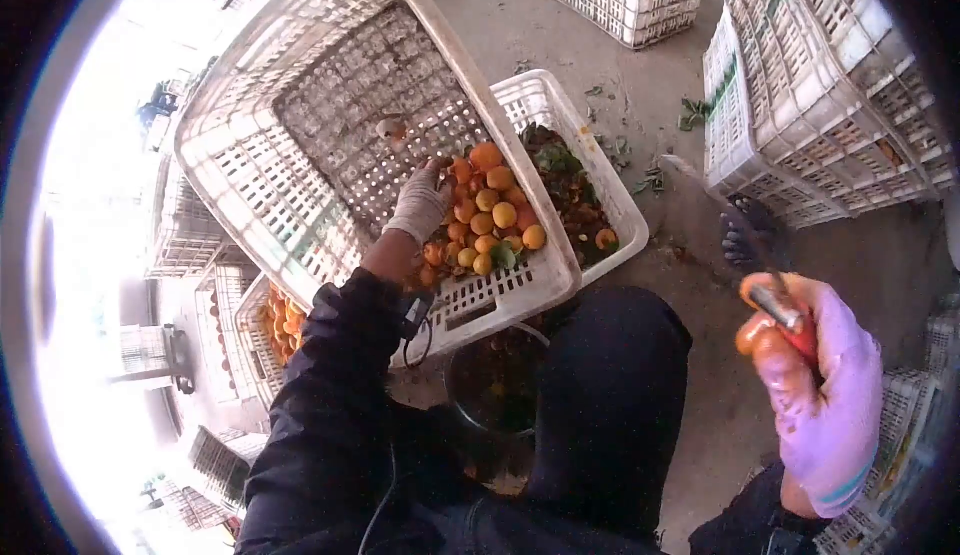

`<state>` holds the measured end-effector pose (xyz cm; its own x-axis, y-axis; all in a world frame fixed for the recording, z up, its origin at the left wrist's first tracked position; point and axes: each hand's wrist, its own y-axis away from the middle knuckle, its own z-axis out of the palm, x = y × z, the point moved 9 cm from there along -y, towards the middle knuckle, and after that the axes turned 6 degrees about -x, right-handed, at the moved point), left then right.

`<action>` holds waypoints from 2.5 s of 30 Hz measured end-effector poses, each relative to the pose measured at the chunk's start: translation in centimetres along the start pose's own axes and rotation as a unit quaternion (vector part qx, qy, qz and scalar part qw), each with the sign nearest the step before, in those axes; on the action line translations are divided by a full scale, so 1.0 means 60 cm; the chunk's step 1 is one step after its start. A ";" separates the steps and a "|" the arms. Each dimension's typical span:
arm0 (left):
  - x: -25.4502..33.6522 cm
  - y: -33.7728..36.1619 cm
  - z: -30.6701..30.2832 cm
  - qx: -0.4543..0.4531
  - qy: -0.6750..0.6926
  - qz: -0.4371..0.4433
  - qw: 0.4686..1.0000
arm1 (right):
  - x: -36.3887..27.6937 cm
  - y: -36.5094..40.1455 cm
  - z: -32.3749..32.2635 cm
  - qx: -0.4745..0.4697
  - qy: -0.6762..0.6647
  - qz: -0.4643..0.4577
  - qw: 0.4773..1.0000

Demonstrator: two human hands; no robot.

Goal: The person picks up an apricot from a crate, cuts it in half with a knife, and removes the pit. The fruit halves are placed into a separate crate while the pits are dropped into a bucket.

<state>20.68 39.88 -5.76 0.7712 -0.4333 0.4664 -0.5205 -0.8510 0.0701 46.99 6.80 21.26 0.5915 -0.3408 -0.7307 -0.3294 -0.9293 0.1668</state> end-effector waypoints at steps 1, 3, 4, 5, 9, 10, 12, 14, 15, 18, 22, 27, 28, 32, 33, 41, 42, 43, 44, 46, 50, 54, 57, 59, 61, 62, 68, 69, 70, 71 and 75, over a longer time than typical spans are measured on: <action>-0.004 -0.017 0.015 -0.023 0.013 -0.010 1.000 | 0.040 0.008 -0.007 0.017 -0.048 0.035 0.998; 0.020 -0.047 0.032 -0.031 -0.001 0.014 0.999 | 0.100 0.025 0.003 0.044 -0.148 0.060 0.986; 0.038 -0.057 0.040 -0.042 -0.014 0.035 0.998 | 0.120 0.030 0.012 0.050 -0.173 0.066 0.981; 0.047 -0.066 0.050 -0.070 -0.006 0.034 0.997 | 0.130 0.034 0.022 0.042 -0.182 0.081 0.979; 0.059 -0.103 0.061 -0.081 -0.107 -0.017 0.991 | 0.142 0.037 0.041 0.040 -0.201 0.105 0.973; 0.063 -0.112 0.058 -0.080 -0.103 -0.010 0.991 | 0.144 0.038 0.043 0.044 -0.205 0.109 0.972; 0.037 -0.116 0.087 -0.203 -0.027 -0.082 0.975 | 0.140 0.037 0.044 0.052 -0.228 0.100 0.967; 0.047 -0.103 0.078 -0.184 -0.036 -0.078 0.979 | 0.131 0.033 0.046 0.058 -0.242 0.077 0.966; 0.047 -0.099 0.069 -0.144 -0.099 -0.071 0.982 | 0.135 0.033 0.052 0.057 -0.269 0.089 0.957; 0.027 -0.075 0.058 -0.107 -0.112 -0.068 0.985 | 0.114 0.030 0.066 0.061 -0.286 0.073 0.953; 0.053 0.003 0.004 -0.033 -0.064 0.035 0.997 | 0.089 0.023 0.108 0.036 -0.298 0.054 0.952; 0.086 0.189 -0.103 0.065 0.335 0.079 0.937 | 0.024 0.028 0.181 -0.042 -0.334 0.014 0.941; 0.101 0.233 -0.132 0.058 0.296 0.085 0.950 | 0.008 0.033 0.198 -0.066 -0.347 0.003 0.936; 0.103 0.392 -0.154 -0.025 0.589 0.025 0.807 | -0.047 0.062 0.283 -0.147 -0.406 -0.033 0.901; 0.123 0.433 -0.147 -0.053 0.726 -0.031 0.685 | -0.065 0.073 0.307 -0.177 -0.407 -0.039 0.895; 0.115 0.583 -0.086 -0.024 0.857 -0.025 0.515 | -0.111 0.144 0.484 -0.248 -0.384 -0.071 0.886; 0.118 0.594 -0.082 -0.018 0.871 -0.020 0.491 | -0.107 0.149 0.494 -0.245 -0.370 -0.069 0.893; 0.107 0.609 -0.061 -0.034 0.886 -0.048 0.461 | -0.106 0.161 0.501 -0.246 -0.360 -0.074 0.897; 0.100 0.614 -0.055 -0.032 0.887 -0.044 0.458 | -0.100 0.168 0.506 -0.229 -0.320 -0.088 0.915; 0.097 0.612 -0.067 -0.013 0.879 -0.027 0.476 | -0.094 0.183 0.510 -0.211 -0.276 -0.103 0.932; 0.086 0.608 -0.070 0.016 0.843 -0.001 0.537 | -0.062 0.189 0.531 -0.144 -0.154 -0.152 0.966; 0.074 0.602 -0.057 0.009 0.858 0.011 0.513 | -0.059 0.190 0.541 -0.127 -0.184 -0.177 0.959; 0.066 0.604 -0.061 0.027 0.814 0.000 0.580 | -0.095 0.202 0.524 -0.109 -0.122 -0.198 0.966; 0.068 0.607 -0.077 0.049 0.764 0.002 0.643 | -0.106 0.203 0.520 -0.097 -0.067 -0.207 0.971; 0.061 0.605 -0.075 0.057 0.749 0.003 0.660 | -0.103 0.199 0.527 -0.098 -0.076 -0.216 0.969; 0.058 0.604 -0.077 0.064 0.732 0.007 0.679 | -0.101 0.197 0.528 -0.100 -0.074 -0.215 0.969; 0.072 0.607 -0.089 0.069 0.714 0.034 0.696 | -0.100 0.192 0.529 -0.091 -0.045 -0.195 0.976; 0.074 0.609 -0.090 0.069 0.715 0.032 0.695 | -0.108 0.193 0.525 -0.086 -0.029 -0.198 0.976; 0.075 0.610 -0.089 0.065 0.714 0.029 0.697 | -0.113 0.193 0.523 -0.080 -0.014 -0.201 0.976; 0.075 0.611 -0.088 0.061 0.712 0.026 0.699 | -0.113 0.192 0.527 -0.081 -0.013 -0.200 0.976; 0.074 0.611 -0.094 0.074 0.695 0.038 0.714 | -0.111 0.187 0.537 -0.073 -0.014 -0.202 0.976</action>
<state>2.96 8.43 3.89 -0.4203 0.1452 0.8957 -0.4173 -0.9074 -0.0487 15.66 3.24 6.65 0.6309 0.0608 -0.7734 0.0367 -0.9981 -0.0486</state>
